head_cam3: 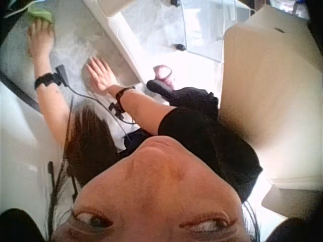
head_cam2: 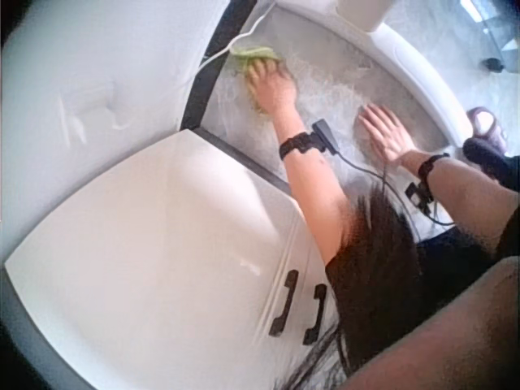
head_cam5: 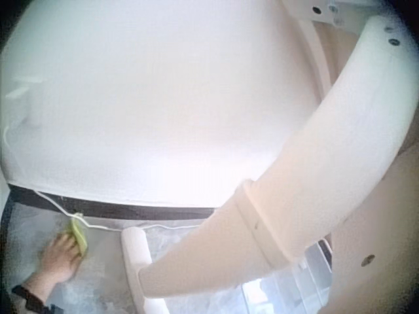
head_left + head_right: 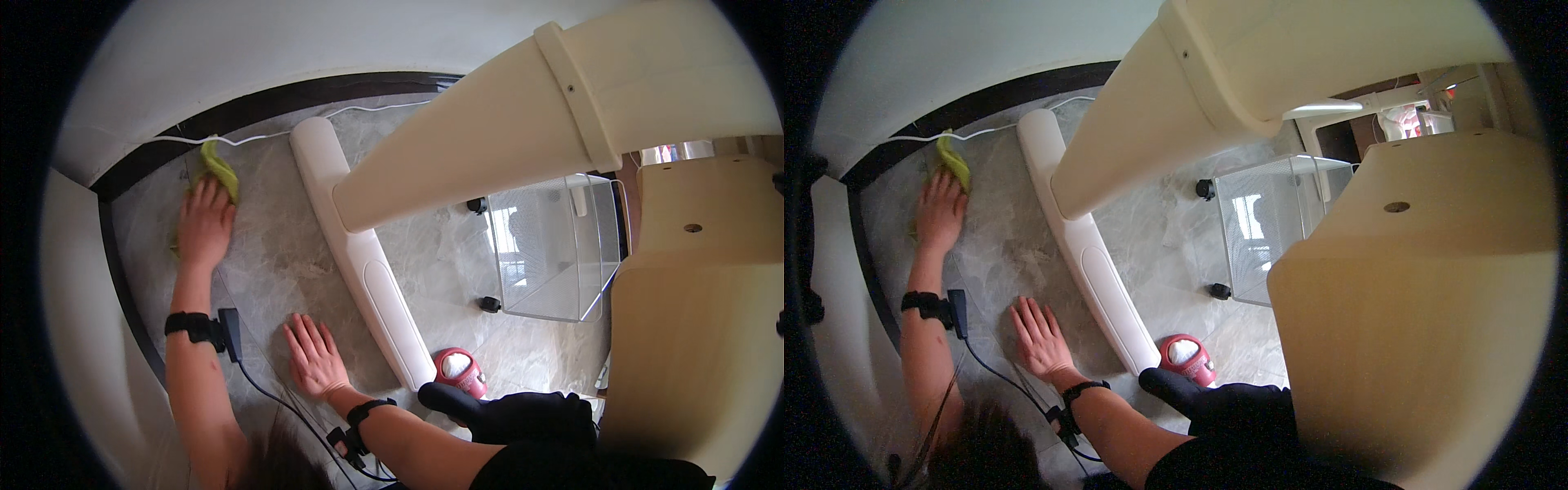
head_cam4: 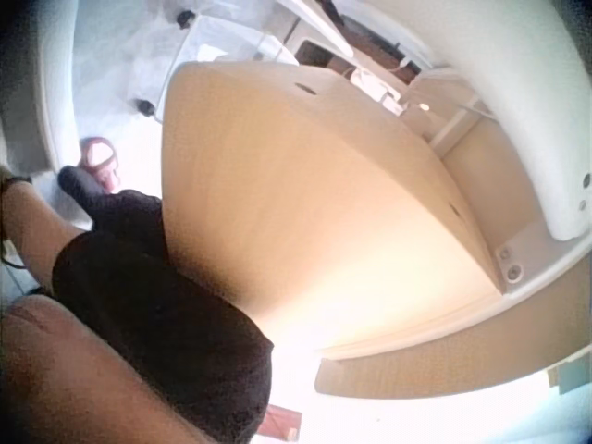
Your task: The person wipes a tiled floor with a green cloth, moving around a white chair and a wire basket. They pick up small debris from the floor, place it into a plastic bag, and continue wiping until the area is clear.
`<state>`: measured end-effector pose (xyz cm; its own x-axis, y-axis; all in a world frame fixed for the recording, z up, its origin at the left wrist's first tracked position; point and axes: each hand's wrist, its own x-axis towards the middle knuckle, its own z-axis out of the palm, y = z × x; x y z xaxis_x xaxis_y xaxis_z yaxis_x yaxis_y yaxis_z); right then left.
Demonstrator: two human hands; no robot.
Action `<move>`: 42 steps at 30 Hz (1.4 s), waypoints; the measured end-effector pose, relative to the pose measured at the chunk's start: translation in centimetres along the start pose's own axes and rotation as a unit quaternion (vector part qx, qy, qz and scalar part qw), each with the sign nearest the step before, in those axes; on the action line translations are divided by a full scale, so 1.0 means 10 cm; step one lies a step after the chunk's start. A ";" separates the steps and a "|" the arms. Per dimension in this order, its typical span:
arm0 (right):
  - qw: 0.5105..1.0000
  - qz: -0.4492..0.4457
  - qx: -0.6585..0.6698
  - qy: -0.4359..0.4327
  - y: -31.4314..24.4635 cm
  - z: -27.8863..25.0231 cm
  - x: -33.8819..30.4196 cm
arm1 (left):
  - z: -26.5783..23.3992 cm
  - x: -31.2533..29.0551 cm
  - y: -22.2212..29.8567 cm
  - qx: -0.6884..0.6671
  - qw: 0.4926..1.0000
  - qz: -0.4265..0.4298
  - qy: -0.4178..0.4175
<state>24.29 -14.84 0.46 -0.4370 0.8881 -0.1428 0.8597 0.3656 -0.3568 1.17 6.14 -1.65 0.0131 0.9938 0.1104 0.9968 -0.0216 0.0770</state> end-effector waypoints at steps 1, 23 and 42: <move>1.000 0.008 -0.005 -0.010 0.00 0.01 0.00 | 0.03 0.06 -0.12 0.018 0.999 -0.032 0.002; 0.997 -0.021 -0.045 0.060 0.09 0.13 0.07 | -0.59 -4.40 1.81 -0.068 0.813 -0.562 -0.135; 0.991 -0.040 -0.076 0.106 0.14 0.24 0.05 | -0.27 -5.10 2.30 0.046 0.809 -0.584 -0.046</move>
<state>24.65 -14.53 -2.32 -0.4537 0.8873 0.0834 0.8616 0.4606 -0.2134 23.20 -45.29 -2.85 -0.9407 0.3343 -0.0579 0.3348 0.9423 0.0012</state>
